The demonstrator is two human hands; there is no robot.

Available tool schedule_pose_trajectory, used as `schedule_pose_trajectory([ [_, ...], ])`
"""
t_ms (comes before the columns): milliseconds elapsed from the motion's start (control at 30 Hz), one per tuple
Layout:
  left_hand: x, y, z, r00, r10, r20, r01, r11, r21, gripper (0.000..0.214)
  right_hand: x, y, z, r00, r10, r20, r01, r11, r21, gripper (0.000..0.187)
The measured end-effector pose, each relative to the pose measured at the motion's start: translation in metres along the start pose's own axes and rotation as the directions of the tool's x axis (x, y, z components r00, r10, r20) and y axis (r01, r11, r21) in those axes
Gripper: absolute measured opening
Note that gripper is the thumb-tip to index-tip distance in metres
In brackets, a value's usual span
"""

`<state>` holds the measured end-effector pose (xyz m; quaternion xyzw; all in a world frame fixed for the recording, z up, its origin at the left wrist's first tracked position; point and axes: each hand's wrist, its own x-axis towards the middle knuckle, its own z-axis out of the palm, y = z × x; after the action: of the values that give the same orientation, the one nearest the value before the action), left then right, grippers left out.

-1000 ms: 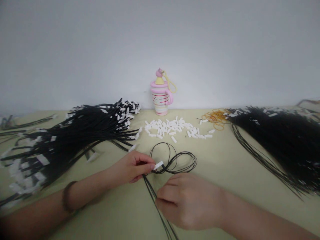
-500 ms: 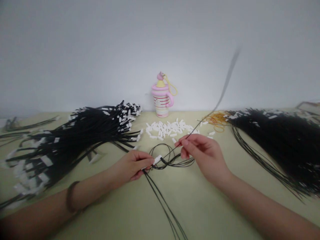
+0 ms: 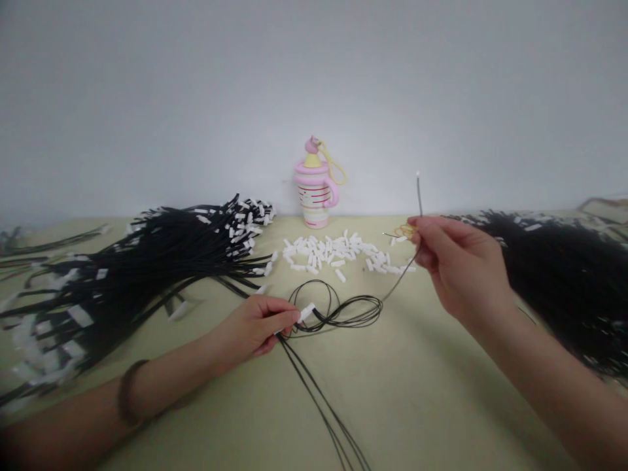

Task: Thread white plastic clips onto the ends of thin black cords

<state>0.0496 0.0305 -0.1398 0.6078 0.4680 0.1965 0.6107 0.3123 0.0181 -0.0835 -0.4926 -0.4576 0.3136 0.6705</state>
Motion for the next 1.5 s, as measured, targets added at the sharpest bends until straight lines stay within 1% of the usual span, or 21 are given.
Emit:
schedule_pose_trajectory([
  [33,0.0,0.0,0.0,1.0,0.002,-0.003,-0.002,1.0,-0.01,0.028,-0.008,0.002,0.004,0.999,0.0,0.053,0.004,0.996,-0.087,0.013],
  [67,0.0,0.0,0.001,1.0,0.005,-0.01,-0.005,1.0,-0.021,0.028,-0.018,0.003,0.009,0.991,0.019,0.135,0.006,0.983,-0.183,0.015],
  [100,-0.001,0.0,0.001,1.0,0.01,-0.019,-0.01,0.999,-0.033,0.028,-0.03,0.005,0.016,0.965,0.062,0.255,0.015,0.957,-0.289,0.016],
  [133,-0.001,0.0,0.002,0.999,0.017,-0.031,-0.018,0.999,-0.042,0.028,-0.042,0.007,0.022,0.908,0.136,0.395,0.025,0.926,-0.377,0.017],
  [167,-0.001,0.0,0.002,0.999,0.023,-0.04,-0.025,0.999,-0.048,0.029,-0.055,0.009,0.029,0.843,0.193,0.502,0.054,0.899,-0.435,0.019],
  [200,-0.001,0.0,0.003,0.998,0.027,-0.049,-0.03,0.998,-0.053,0.029,-0.067,0.012,0.035,0.782,0.22,0.584,0.094,0.884,-0.459,0.021],
  [233,-0.001,0.0,0.003,0.998,0.028,-0.057,-0.031,0.998,-0.057,0.028,-0.078,0.016,0.04,0.738,0.236,0.632,0.125,0.873,-0.471,0.023],
  [267,-0.001,0.0,0.003,0.998,0.025,-0.063,-0.029,0.998,-0.062,0.028,-0.087,0.02,0.044,0.708,0.24,0.664,0.154,0.865,-0.477,0.022],
  [300,-0.001,0.0,0.003,0.998,0.019,-0.066,-0.023,0.997,-0.068,0.028,-0.094,0.025,0.046,0.698,0.23,0.678,0.181,0.86,-0.478,0.021],
  [333,-0.002,0.001,0.003,0.998,0.013,-0.068,-0.019,0.997,-0.075,0.028,-0.098,0.03,0.047,0.7,0.215,0.681,0.206,0.852,-0.481,0.018],
  [433,-0.002,0.001,0.002,0.998,0.006,-0.059,-0.012,0.994,-0.105,0.029,-0.102,0.043,0.045,0.741,0.151,0.655,0.275,0.821,-0.501,0.016],
  [500,-0.002,0.0,0.001,0.998,0.006,-0.056,-0.013,0.992,-0.123,0.028,-0.1,0.047,0.044,0.749,0.124,0.651,0.312,0.801,-0.512,0.016],
  [633,-0.002,0.0,0.001,0.998,0.005,-0.055,-0.012,0.99,-0.139,0.028,-0.099,0.046,0.043,0.723,0.115,0.682,0.348,0.791,-0.502,0.014],
  [767,-0.002,0.001,0.001,0.998,-0.002,-0.057,-0.006,0.989,-0.146,0.027,-0.1,0.045,0.042,0.728,0.126,0.674,0.331,0.796,-0.507,0.016],
  [933,-0.003,0.002,0.001,0.998,-0.015,-0.061,0.008,0.992,-0.128,0.027,-0.101,0.046,0.039,0.723,0.131,0.679,0.314,0.813,-0.491,0.015],
  [1100,-0.003,0.002,0.001,0.998,-0.007,-0.057,0.0,0.993,-0.118,0.028,-0.101,0.047,0.04,0.727,0.125,0.676,0.326,0.803,-0.499,0.014],
  [1433,-0.002,0.0,0.001,0.998,0.005,-0.062,-0.011,0.995,-0.102,0.027,-0.099,0.047,0.041,0.706,0.141,0.694,0.331,0.801,-0.499,0.015],
  [1500,-0.002,0.001,0.002,0.998,0.005,-0.064,-0.012,0.994,-0.105,0.027,-0.099,0.047,0.041,0.707,0.137,0.694,0.334,0.8,-0.499,0.016],
])
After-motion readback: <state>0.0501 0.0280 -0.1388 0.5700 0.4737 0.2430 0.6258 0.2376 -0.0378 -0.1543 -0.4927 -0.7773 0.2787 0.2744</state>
